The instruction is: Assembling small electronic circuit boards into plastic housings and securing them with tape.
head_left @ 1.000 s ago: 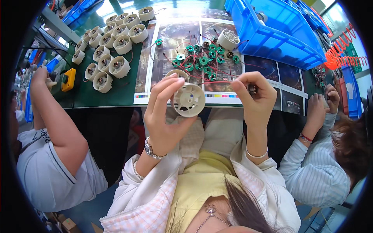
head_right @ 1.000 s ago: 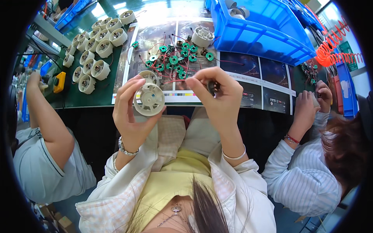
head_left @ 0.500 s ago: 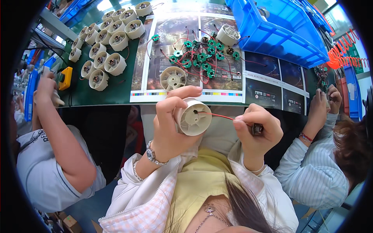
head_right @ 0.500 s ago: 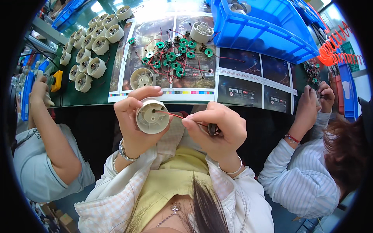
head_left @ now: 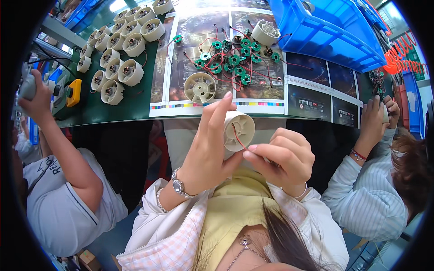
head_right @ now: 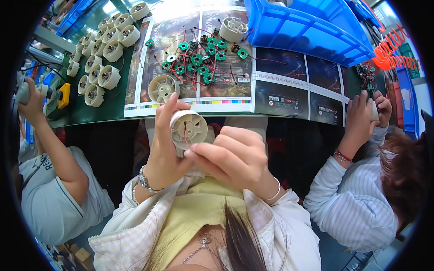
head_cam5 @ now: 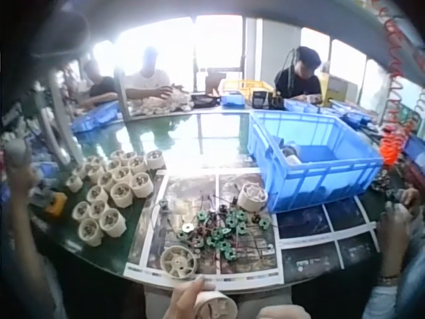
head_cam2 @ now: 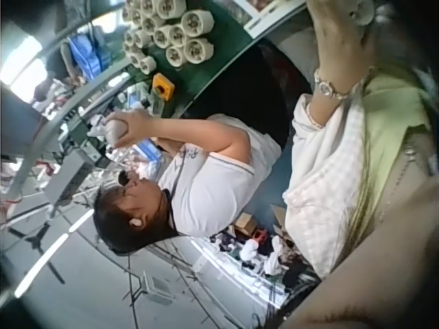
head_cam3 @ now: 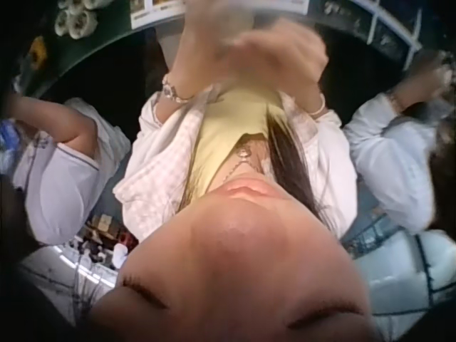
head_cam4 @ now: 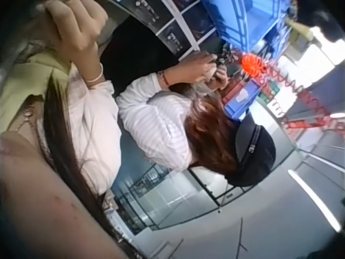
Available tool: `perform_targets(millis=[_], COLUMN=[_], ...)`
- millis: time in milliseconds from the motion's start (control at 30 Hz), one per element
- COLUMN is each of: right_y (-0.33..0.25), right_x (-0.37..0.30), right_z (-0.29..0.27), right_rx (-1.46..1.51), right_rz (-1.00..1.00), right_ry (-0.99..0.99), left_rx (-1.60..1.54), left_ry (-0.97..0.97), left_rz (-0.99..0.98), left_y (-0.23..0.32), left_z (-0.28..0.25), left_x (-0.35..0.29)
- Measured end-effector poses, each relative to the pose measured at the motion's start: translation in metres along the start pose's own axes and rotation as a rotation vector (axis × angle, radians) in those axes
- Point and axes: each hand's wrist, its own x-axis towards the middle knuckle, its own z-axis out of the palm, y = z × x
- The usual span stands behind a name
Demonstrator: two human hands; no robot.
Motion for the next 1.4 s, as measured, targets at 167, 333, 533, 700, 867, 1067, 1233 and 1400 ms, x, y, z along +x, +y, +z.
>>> perform_targets(millis=[167, 333, 533, 700, 867, 1067, 1233, 1400], right_y=[0.007, 0.007, 0.006, 0.008, 0.014, 0.025, 0.021, 0.018], right_x=[-0.003, -0.007, -0.01, -0.014, -0.02, -0.025, -0.022, -0.02], right_z=[0.008, 0.015, 0.02, 0.016, 0.021, 0.02, 0.017, 0.014], right_rx=[0.0, -0.028, -0.087, -0.06, 0.142, 0.2, 0.199, 0.228], right_rz=[0.155, 0.278, 0.341, 0.374, 0.447, 0.438, 0.455, 0.509], right_ry=[-0.037, -0.117, -0.237, -0.335, -0.258, -0.096, -0.042, -0.056], left_rx=[0.121, 0.119, 0.303, 0.238, 0.212, 0.356, 0.378, 0.439], left_ry=[-0.048, -0.067, -0.026, -0.009, 0.055, 0.077, 0.095, 0.076], left_rz=[0.072, 0.027, 0.047, 0.038, 0.007, 0.106, 0.149, 0.146], left_y=[0.001, -0.009, -0.007, -0.01, -0.016, -0.026, -0.027, -0.027], left_z=[-0.001, 0.005, 0.01, 0.013, 0.016, 0.014, 0.013, 0.011], left_x=[0.003, -0.014, -0.009, -0.01, -0.016, -0.019, -0.018, -0.02])
